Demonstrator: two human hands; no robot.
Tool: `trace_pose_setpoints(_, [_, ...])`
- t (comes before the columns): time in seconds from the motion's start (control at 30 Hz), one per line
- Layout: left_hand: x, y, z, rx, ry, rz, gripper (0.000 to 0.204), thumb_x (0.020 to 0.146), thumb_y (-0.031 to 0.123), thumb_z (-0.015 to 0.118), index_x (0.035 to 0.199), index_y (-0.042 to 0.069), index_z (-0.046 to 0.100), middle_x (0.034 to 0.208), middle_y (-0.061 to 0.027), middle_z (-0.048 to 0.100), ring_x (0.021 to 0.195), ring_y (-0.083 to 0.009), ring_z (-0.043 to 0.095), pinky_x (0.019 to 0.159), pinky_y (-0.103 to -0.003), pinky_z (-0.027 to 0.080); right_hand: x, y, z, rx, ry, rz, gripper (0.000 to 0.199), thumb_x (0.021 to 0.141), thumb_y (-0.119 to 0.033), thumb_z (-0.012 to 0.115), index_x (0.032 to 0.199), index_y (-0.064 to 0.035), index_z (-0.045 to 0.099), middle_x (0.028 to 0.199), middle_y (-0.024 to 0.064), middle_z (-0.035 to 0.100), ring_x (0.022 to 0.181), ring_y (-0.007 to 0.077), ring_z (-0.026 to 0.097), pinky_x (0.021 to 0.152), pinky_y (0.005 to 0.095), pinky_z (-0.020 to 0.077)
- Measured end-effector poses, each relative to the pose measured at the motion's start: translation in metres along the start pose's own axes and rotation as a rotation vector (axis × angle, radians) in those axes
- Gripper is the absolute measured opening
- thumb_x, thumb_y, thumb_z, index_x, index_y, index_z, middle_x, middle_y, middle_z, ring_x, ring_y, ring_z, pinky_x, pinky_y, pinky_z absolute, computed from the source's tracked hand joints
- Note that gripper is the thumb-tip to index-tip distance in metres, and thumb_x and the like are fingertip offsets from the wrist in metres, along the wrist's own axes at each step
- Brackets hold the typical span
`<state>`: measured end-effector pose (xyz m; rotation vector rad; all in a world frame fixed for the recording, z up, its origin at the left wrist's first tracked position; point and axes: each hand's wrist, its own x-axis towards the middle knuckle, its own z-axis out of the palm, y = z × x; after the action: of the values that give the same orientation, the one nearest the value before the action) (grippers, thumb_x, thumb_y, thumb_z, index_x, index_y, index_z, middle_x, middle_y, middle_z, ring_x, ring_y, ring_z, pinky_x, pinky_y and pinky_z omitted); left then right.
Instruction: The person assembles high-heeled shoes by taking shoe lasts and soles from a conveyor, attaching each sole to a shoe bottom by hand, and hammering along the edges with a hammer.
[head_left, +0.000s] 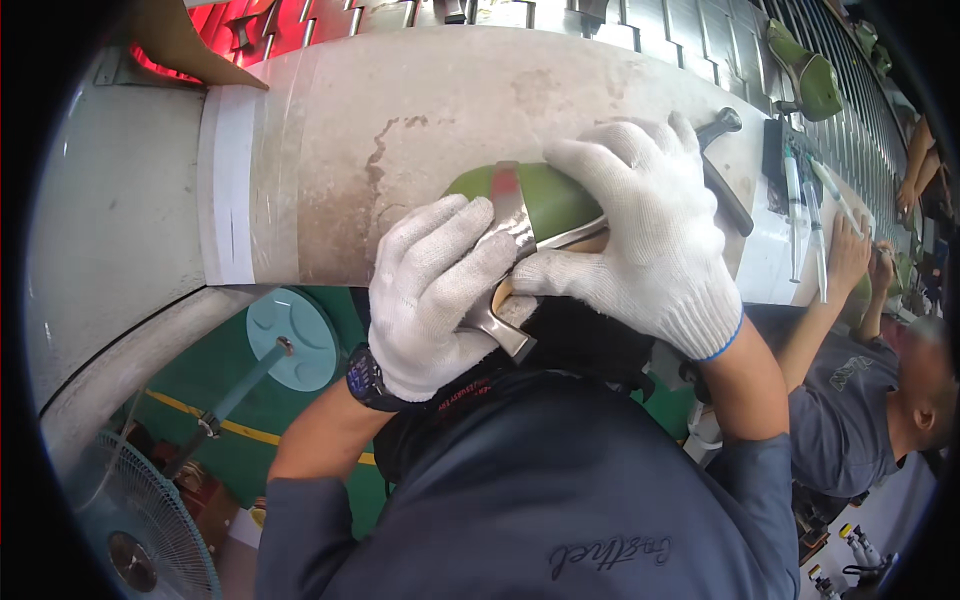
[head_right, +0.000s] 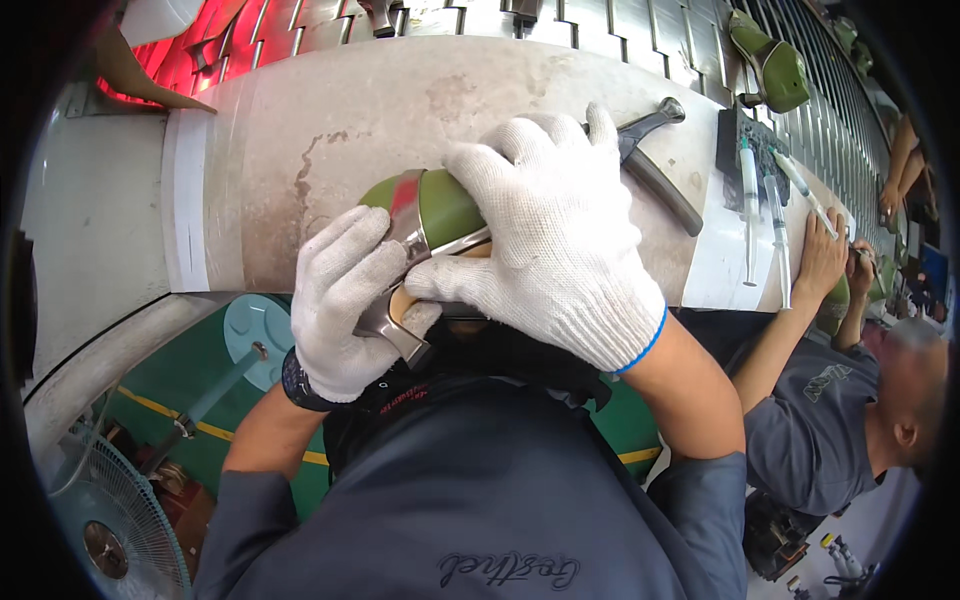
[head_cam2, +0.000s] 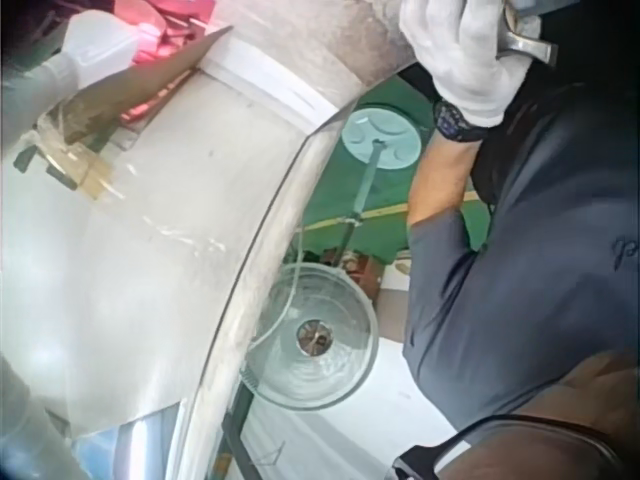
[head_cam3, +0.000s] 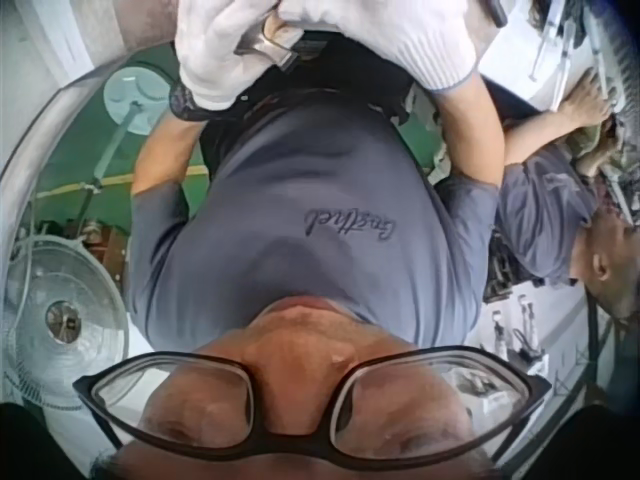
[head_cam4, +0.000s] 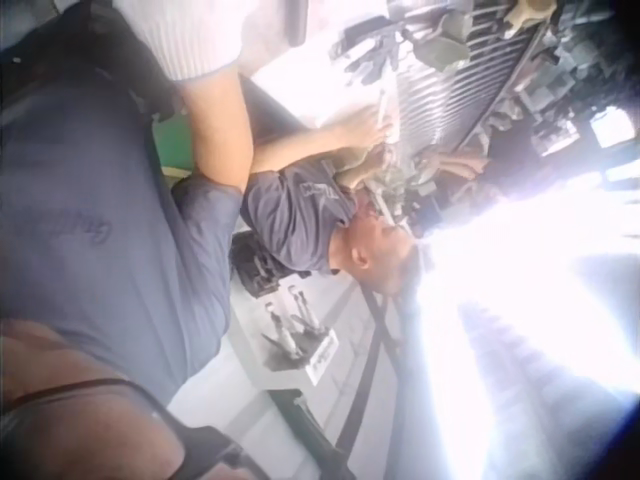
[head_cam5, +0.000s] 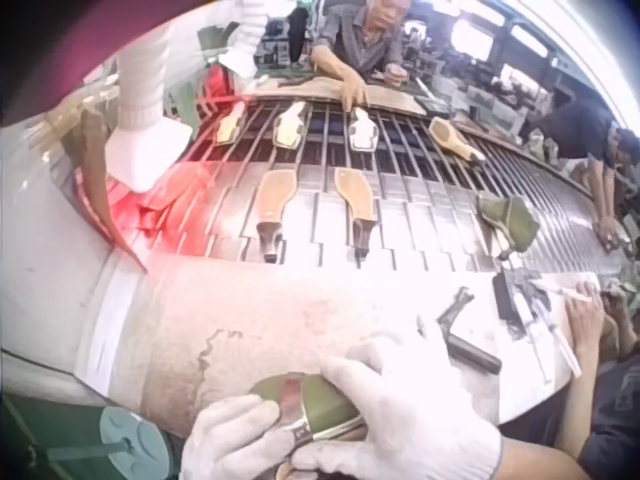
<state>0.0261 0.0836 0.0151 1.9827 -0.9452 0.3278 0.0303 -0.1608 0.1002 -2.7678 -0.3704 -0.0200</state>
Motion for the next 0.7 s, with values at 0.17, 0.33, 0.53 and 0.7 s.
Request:
trace_pose_setpoints(0.17, [-0.009, 0.004, 0.021, 0.154, 0.131, 0.035, 0.073, 0.081, 0.022, 0.1, 0.143, 0.005, 0.065, 0.147, -0.0214, 0.066, 0.131, -0.0437, 0.066, 0.109, -0.053, 0.056, 0.012, -0.008, -0.005, -0.08, -0.022, -0.049, 0.084, 0.06, -0.055, 0.1, 0.123, -0.0055, 0.077, 0.124, 0.0142, 0.073, 0.13, 0.0399, 0.065, 0.119, 0.0616, 0.0412])
trace_pose_setpoints(0.33, [-0.006, 0.014, 0.019, 0.246, 0.076, -0.009, 0.088, 0.081, 0.035, 0.098, 0.154, 0.004, 0.06, 0.156, -0.0241, 0.059, 0.138, -0.0455, 0.061, 0.116, -0.054, 0.05, 0.013, 0.016, 0.009, -0.07, 0.179, -0.186, 0.071, 0.069, -0.038, 0.099, 0.128, -0.0049, 0.077, 0.136, 0.019, 0.073, 0.134, 0.0405, 0.066, 0.12, 0.0565, 0.0451])
trace_pose_setpoints(0.53, [0.015, 0.017, -0.016, -0.091, -0.176, -0.12, 0.104, 0.074, 0.04, 0.1, 0.161, 0.004, 0.056, 0.16, -0.0269, 0.058, 0.146, -0.0501, 0.056, 0.123, -0.057, 0.044, -0.042, 0.089, 0.024, 0.307, 0.702, 0.371, 0.037, 0.095, -0.017, 0.082, 0.128, -0.0011, 0.077, 0.132, 0.0189, 0.077, 0.118, 0.031, 0.077, 0.104, 0.0415, 0.0597])
trace_pose_setpoints(0.7, [0.054, 0.012, -0.002, -0.057, -0.263, -0.354, 0.085, 0.084, 0.024, 0.091, 0.157, -0.002, 0.056, 0.155, -0.0246, 0.062, 0.145, -0.0388, 0.062, 0.123, -0.045, 0.048, -0.065, 0.093, 0.037, -0.082, 0.554, 0.243, 0.038, 0.093, -0.006, 0.075, 0.131, -0.0069, 0.077, 0.12, 0.0177, 0.079, 0.11, 0.0378, 0.075, 0.099, 0.0461, 0.0588])
